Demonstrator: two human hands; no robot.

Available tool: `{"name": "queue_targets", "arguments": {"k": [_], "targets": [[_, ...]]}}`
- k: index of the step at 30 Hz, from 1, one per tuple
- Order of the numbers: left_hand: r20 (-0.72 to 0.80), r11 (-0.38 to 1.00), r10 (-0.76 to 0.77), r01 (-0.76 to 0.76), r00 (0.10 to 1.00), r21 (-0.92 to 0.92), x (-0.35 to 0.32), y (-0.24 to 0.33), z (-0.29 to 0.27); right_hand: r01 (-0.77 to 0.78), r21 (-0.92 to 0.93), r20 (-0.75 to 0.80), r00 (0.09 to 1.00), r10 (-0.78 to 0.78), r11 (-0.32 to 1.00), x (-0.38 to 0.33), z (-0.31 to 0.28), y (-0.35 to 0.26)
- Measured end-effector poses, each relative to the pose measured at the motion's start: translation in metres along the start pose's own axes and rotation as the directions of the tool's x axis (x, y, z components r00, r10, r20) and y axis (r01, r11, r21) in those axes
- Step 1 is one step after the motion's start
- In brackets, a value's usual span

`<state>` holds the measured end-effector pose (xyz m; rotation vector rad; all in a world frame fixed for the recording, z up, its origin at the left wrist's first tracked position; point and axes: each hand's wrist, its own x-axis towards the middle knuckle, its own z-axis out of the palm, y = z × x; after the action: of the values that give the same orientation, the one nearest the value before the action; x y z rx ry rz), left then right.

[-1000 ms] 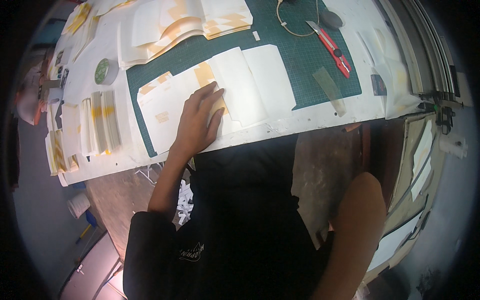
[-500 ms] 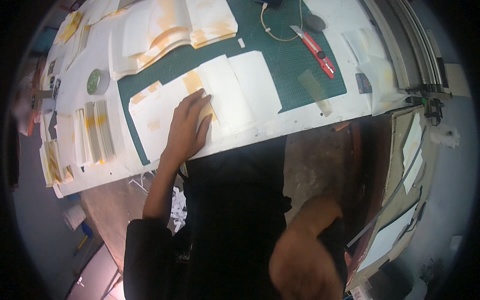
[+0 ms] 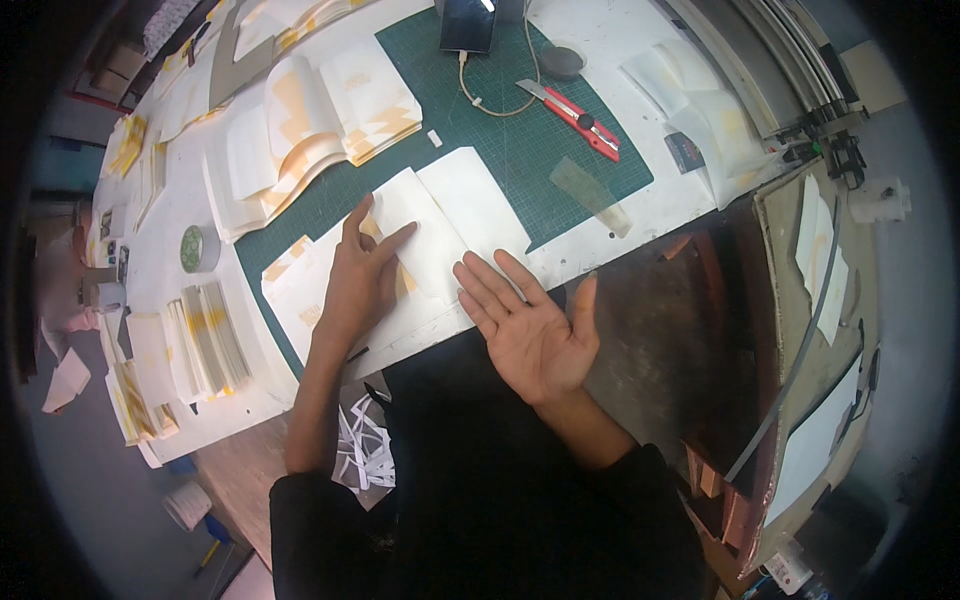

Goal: The person repeatedly opens a book, smooths the pages with both hands, and closes it. They handle multiple books one at a time on a green cutting mat, occasionally using a plastic scraper to press the pages. The books are stacked on the table as they are processed.

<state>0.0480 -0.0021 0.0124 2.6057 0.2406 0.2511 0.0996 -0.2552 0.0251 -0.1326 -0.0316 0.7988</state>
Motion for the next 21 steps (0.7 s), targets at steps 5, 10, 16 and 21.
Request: {"name": "queue_targets", "arguments": {"k": [5,10,16,21], "targets": [[-0.021,0.998,0.040,-0.039,0.999,0.041,0.006,-0.001,0.001,0.002,-0.005,-0.006,1.000,-0.002,1.000,-0.002,-0.002,-0.001],[-0.024,0.911,0.324,-0.305,0.946,0.278,0.021,-0.010,-0.009,0.066,-0.061,0.082,0.995,-0.061,0.996,-0.013,-0.024,-0.009],[0.134,0.810,0.485,-0.502,0.864,0.303,0.043,-0.016,-0.015,0.107,-0.060,0.061,0.993,-0.103,0.992,-0.021,-0.026,-0.016],[0.298,0.785,0.504,-0.574,0.811,0.233,0.058,-0.024,-0.018,0.137,-0.096,0.040,0.990,-0.134,0.986,-0.025,-0.029,-0.021]]}}
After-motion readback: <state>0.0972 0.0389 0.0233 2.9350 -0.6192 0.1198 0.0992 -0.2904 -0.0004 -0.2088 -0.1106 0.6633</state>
